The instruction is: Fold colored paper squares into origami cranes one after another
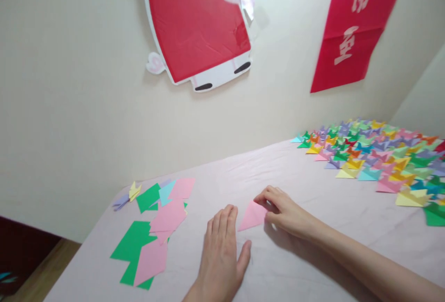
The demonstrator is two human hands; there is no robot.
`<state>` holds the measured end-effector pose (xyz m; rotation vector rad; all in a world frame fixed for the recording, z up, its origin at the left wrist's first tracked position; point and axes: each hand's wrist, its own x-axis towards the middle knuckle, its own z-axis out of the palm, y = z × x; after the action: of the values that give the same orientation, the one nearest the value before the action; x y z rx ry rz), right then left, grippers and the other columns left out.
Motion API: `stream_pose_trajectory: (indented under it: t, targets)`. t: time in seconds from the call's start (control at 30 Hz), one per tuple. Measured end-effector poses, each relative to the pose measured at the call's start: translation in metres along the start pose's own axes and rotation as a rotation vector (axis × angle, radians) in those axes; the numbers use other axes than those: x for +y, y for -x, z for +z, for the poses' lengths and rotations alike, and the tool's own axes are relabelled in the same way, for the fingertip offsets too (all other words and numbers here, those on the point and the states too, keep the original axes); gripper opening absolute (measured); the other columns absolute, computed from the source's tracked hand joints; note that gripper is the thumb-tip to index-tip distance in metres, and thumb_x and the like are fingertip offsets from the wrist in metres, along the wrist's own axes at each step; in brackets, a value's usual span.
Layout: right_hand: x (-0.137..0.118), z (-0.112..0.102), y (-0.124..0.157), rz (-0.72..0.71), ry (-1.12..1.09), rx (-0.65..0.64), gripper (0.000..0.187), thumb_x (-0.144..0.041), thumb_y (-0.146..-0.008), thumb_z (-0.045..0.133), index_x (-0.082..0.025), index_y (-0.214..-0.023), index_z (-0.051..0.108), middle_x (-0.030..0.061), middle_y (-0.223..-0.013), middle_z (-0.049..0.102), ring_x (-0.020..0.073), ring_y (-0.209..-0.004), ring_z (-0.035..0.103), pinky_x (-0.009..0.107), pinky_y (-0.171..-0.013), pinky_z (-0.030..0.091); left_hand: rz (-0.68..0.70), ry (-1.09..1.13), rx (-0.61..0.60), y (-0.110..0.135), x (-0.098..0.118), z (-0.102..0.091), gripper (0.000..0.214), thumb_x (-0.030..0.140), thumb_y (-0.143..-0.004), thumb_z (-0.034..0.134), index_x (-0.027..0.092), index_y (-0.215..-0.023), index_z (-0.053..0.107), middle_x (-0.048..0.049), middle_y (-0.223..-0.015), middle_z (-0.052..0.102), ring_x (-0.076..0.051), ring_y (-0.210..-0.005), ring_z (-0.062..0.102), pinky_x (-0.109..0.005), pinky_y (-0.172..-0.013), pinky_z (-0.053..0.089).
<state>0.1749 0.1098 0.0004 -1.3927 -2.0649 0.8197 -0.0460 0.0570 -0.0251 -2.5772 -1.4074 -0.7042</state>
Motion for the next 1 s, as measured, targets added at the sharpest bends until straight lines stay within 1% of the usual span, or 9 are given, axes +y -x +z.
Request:
stream_pose_trajectory:
  t: [0.17,0.23,0.33,0.43,0.53,0.67,0.77,0.9,1.0]
  targets:
    - [-0.002,0.004,0.002,-0.054,0.061,0.008,0.042,-0.012,-0.062,0.061,-0.019,-0.103,0.062,0.0073,-0.106,0.061,0.0264,-0.101,0.053,0.043,-0.092,0.039,-0.029,0.025,0.032,0.001,0.003,0.001,0.067,0.019,-0.088,0.054,0.012,-0.148,0.024,-0.0186,-0.141,0.047,-0.031,-0.129,0.044,-0.051,-0.104,0.038]
    - [-0.001,0.005,0.001,-0.093,0.012,-0.011,0.044,-0.01,-0.061,0.059,-0.02,-0.103,0.061,0.0063,-0.106,0.061,0.0258,-0.102,0.053,0.043,-0.092,0.039,-0.073,0.07,0.034,0.0,0.006,0.001,0.071,0.017,-0.086,0.055,0.011,-0.148,0.022,-0.0185,-0.142,0.047,-0.03,-0.128,0.044,-0.05,-0.105,0.038]
    - [0.0,0.007,0.002,-0.169,-0.077,-0.024,0.041,-0.005,-0.059,0.054,-0.021,-0.096,0.059,0.004,-0.099,0.06,0.024,-0.097,0.054,0.04,-0.088,0.042,-0.112,0.135,0.028,-0.003,0.01,-0.003,0.073,0.014,-0.084,0.055,0.011,-0.149,0.021,-0.0179,-0.142,0.047,-0.028,-0.128,0.044,-0.049,-0.105,0.037]
    - [0.001,0.009,0.004,-0.242,-0.134,-0.01,0.037,-0.003,-0.063,0.05,-0.022,-0.093,0.057,0.0038,-0.097,0.06,0.0237,-0.097,0.053,0.04,-0.087,0.043,-0.095,0.18,0.001,-0.004,0.014,-0.01,0.07,0.012,-0.085,0.054,0.014,-0.148,0.026,-0.0151,-0.142,0.047,-0.027,-0.128,0.042,-0.048,-0.106,0.036]
    - [0.001,0.011,0.008,-0.311,-0.144,-0.012,0.039,-0.002,-0.069,0.049,-0.024,-0.1,0.059,0.0048,-0.104,0.061,0.0242,-0.102,0.052,0.042,-0.093,0.042,-0.072,0.205,-0.056,-0.002,0.015,-0.018,0.065,0.013,-0.084,0.055,0.019,-0.146,0.033,-0.0112,-0.143,0.048,-0.027,-0.13,0.04,-0.049,-0.108,0.034]
    - [0.001,0.012,0.012,-0.371,-0.076,-0.005,0.043,-0.003,-0.078,0.048,-0.027,-0.111,0.062,0.0062,-0.109,0.062,0.0245,-0.106,0.053,0.043,-0.096,0.042,-0.064,0.217,-0.113,-0.001,0.018,-0.026,0.066,0.019,-0.084,0.057,0.019,-0.146,0.035,-0.0107,-0.15,0.041,-0.029,-0.134,0.035,-0.051,-0.109,0.033]
    - [0.001,0.013,0.013,-0.408,-0.002,0.03,0.042,-0.005,-0.081,0.048,-0.029,-0.113,0.064,0.0072,-0.112,0.062,0.0253,-0.106,0.053,0.044,-0.094,0.043,-0.071,0.222,-0.142,-0.001,0.021,-0.027,0.065,0.023,-0.083,0.059,0.019,-0.145,0.037,-0.0111,-0.151,0.04,-0.029,-0.133,0.036,-0.05,-0.108,0.035]
    - [0.002,0.013,0.015,-0.433,0.027,0.068,0.033,-0.006,-0.08,0.049,-0.026,-0.103,0.063,0.0075,-0.112,0.063,0.0259,-0.108,0.053,0.046,-0.095,0.042,-0.085,0.204,-0.15,0.001,0.025,-0.029,0.061,0.033,-0.082,0.066,0.018,-0.138,0.046,-0.0118,-0.149,0.042,-0.03,-0.133,0.038,-0.051,-0.108,0.035]
    - [0.002,0.009,0.021,-0.442,0.036,0.063,0.021,-0.007,-0.081,0.049,-0.025,-0.088,0.058,0.0069,-0.107,0.063,0.0253,-0.104,0.053,0.045,-0.092,0.043,-0.034,0.214,-0.194,0.006,0.027,-0.031,0.053,0.045,-0.085,0.064,0.021,-0.131,0.052,-0.0086,-0.146,0.047,-0.028,-0.133,0.038,-0.052,-0.109,0.033]
